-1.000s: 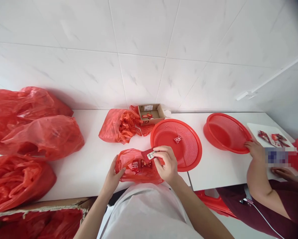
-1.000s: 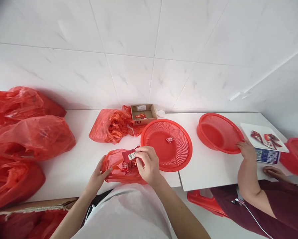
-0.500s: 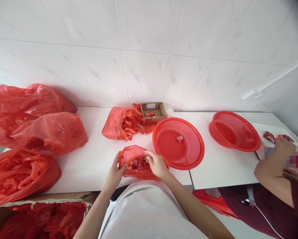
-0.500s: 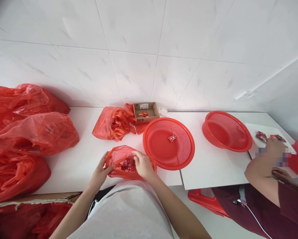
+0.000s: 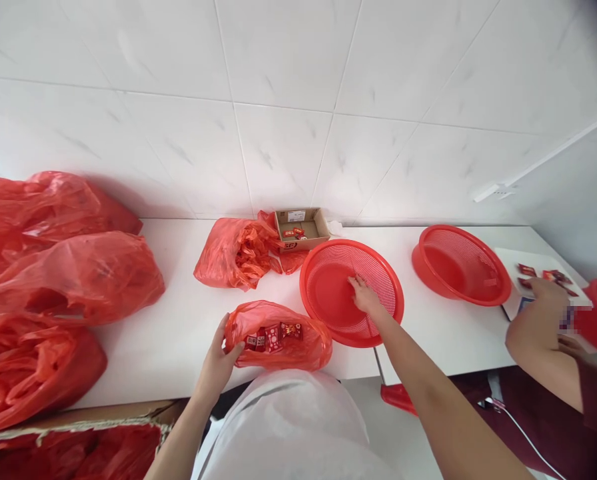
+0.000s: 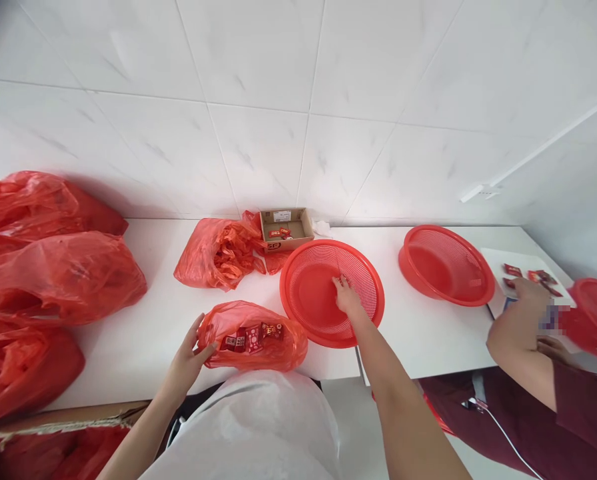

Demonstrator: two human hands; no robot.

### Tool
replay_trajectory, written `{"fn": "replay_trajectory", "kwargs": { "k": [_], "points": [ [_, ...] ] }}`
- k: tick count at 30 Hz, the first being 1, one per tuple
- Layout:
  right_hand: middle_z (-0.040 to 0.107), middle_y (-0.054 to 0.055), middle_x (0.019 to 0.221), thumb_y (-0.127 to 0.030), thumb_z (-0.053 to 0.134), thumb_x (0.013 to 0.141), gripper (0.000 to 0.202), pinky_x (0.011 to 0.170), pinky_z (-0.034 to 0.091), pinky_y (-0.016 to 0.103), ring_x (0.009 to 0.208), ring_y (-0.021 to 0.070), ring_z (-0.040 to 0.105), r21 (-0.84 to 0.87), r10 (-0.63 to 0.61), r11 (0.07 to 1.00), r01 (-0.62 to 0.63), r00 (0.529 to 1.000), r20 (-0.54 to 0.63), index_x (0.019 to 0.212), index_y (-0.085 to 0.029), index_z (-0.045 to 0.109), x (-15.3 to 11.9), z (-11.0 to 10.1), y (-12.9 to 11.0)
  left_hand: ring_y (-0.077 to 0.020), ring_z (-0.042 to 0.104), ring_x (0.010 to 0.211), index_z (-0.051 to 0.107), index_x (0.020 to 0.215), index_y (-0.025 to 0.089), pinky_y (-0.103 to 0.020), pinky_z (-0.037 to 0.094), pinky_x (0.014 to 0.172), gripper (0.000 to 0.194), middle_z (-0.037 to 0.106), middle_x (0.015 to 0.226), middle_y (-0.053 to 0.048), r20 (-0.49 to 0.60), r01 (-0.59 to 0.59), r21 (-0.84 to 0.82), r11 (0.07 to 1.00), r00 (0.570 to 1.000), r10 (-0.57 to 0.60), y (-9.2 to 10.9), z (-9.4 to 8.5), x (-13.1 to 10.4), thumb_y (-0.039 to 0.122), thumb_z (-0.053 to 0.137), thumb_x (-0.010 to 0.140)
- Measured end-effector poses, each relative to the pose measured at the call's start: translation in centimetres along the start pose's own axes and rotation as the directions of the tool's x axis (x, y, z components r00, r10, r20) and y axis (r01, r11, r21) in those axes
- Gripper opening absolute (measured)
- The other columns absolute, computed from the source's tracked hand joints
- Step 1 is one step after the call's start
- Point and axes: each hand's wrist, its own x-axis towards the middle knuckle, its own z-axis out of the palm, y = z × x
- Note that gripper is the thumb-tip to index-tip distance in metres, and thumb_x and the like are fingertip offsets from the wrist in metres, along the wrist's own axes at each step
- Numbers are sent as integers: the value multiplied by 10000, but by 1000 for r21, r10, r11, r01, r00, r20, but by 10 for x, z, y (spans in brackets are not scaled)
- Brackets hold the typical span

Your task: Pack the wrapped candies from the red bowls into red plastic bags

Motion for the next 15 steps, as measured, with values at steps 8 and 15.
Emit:
{"fn": "replay_trajectory", "kwargs": {
  "k": [8, 15],
  "points": [
    [687, 145, 1054, -340, 538, 867, 236, 870, 517, 412, 1019, 269, 653, 456, 103, 877, -149, 987, 125, 984, -167, 650, -15, 17, -16, -258, 451, 1329, 296, 1489, 291, -366, 437, 1013, 777, 426, 1497, -93, -46, -6, 63, 998, 999, 9, -9, 1, 6, 398, 628, 795],
    [719, 75, 946, -476, 606, 837, 300, 813, 565, 357, 892, 213, 703, 834, -21, 517, -192, 971, 237, 944, -198, 644, -49, -12, -76, -259, 483, 1300, 283, 1492, 288, -375, 445, 1002, 790, 437, 1487, -99, -27, -32, 47, 998, 999, 34, -9, 4, 11, 403, 626, 790]
  ]
}}
